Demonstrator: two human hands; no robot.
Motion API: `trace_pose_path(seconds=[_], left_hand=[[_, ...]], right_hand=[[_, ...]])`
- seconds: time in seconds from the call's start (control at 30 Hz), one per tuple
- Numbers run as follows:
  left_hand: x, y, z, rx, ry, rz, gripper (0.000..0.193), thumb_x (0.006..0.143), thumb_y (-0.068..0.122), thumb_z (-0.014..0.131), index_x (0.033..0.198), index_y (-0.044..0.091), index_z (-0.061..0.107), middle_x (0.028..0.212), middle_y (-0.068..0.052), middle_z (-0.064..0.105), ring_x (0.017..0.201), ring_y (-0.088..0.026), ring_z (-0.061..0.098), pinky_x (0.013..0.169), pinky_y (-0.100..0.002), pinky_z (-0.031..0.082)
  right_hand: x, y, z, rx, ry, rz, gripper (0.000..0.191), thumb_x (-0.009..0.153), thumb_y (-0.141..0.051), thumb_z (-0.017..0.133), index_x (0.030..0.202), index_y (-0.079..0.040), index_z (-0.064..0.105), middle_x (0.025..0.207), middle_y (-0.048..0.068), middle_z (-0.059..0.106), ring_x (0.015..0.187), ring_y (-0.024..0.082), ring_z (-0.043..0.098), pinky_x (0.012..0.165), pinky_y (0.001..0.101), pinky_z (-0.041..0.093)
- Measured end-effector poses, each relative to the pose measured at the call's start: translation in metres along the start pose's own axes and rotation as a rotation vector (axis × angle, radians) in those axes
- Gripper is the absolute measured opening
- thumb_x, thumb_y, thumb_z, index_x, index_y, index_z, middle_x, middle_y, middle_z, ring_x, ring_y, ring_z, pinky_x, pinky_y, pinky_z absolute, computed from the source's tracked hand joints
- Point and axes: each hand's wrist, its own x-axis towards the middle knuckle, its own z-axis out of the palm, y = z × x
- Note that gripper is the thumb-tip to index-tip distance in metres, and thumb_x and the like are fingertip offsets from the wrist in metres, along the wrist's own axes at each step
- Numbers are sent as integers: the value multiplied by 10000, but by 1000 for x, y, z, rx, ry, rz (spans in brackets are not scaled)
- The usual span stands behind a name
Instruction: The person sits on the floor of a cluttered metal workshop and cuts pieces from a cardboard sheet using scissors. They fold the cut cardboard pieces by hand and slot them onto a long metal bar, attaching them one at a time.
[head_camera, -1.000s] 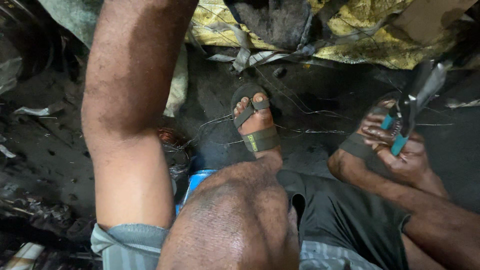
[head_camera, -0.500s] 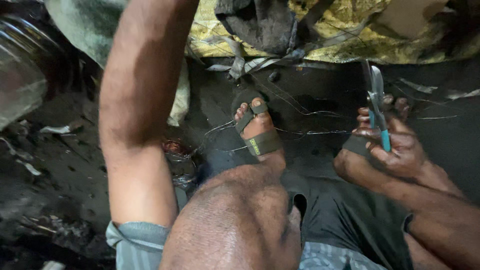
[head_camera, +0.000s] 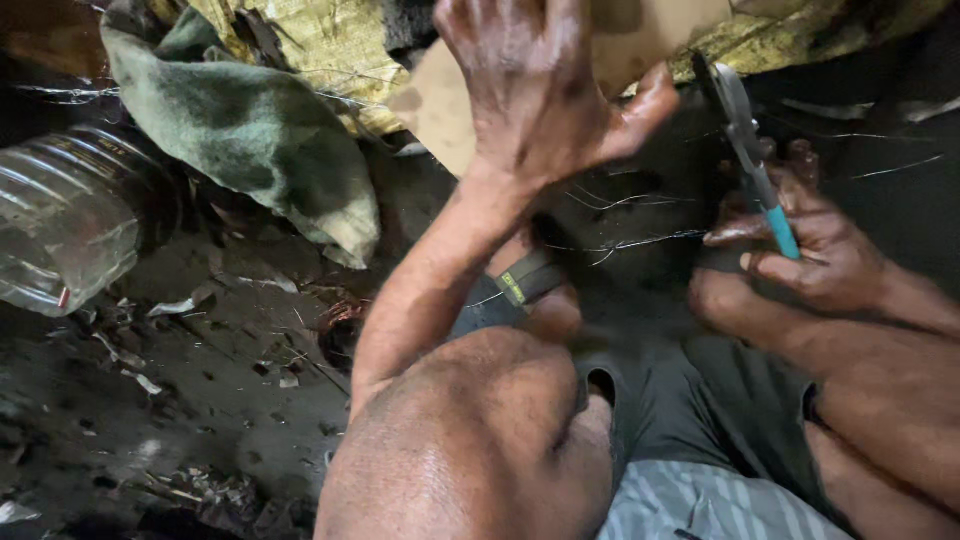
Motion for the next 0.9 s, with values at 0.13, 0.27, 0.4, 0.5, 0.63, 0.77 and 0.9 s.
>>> trace_pose_path(seconds=[0.13,0.27,0.4,0.5,0.63,0.77,0.9], left_hand=[[-4,17,5,-14,-44,-68,851,712,582,837,1282,39,516,1237,-197,490,1197,-412,462,1039,-581,341],[-6,29,12,4,-61,-52,920,718,624,840,1321,22,494,1289,-200,481,1248,-411,452,1079,-588,336],[-8,39,18,18,-115,-30,962,676,637,825,1323,3,501,1277,-214,483,1222,-425,444,1031,-583,334],[-8,46,20,12,-129,-7,997,664,653,815,1337,-3,483,1307,-213,472,1241,-426,436,1042,-581,333],[-7,50,21,45,-176,2,1002,704,696,816,1355,12,483,1327,-207,464,1270,-425,432,1065,-581,335],[-7,54,25,48,-163,-12,954,680,657,816,1316,21,500,1286,-207,468,1253,-431,435,1051,-584,337],[-7,57,27,69,-147,32,945,688,657,826,1293,8,501,1273,-212,475,1233,-435,450,1030,-588,344]], right_hand=[[4,7,9,-27,26,-38,382,796,-75,703,1165,-145,771,1371,82,637,1471,253,427,1235,402,313],[9,10,16,-12,79,-151,350,799,-105,701,1143,-133,761,1418,126,591,1455,262,425,1212,403,312],[7,14,20,-54,103,-122,325,797,-118,706,1118,-127,759,1414,130,591,1433,260,438,1192,401,326],[1,17,23,-56,125,-112,307,796,-129,709,1100,-122,757,1411,133,591,1417,258,448,1177,399,336],[-5,22,25,-45,137,-104,284,795,-143,714,1075,-116,755,1407,137,591,1395,256,461,1157,397,350],[-8,23,25,-25,141,-126,263,793,-157,719,1050,-110,753,1403,141,590,1373,255,475,1137,395,364],[-7,25,25,-21,146,-118,244,791,-170,724,1025,-104,751,1398,144,590,1351,253,488,1117,392,378]])
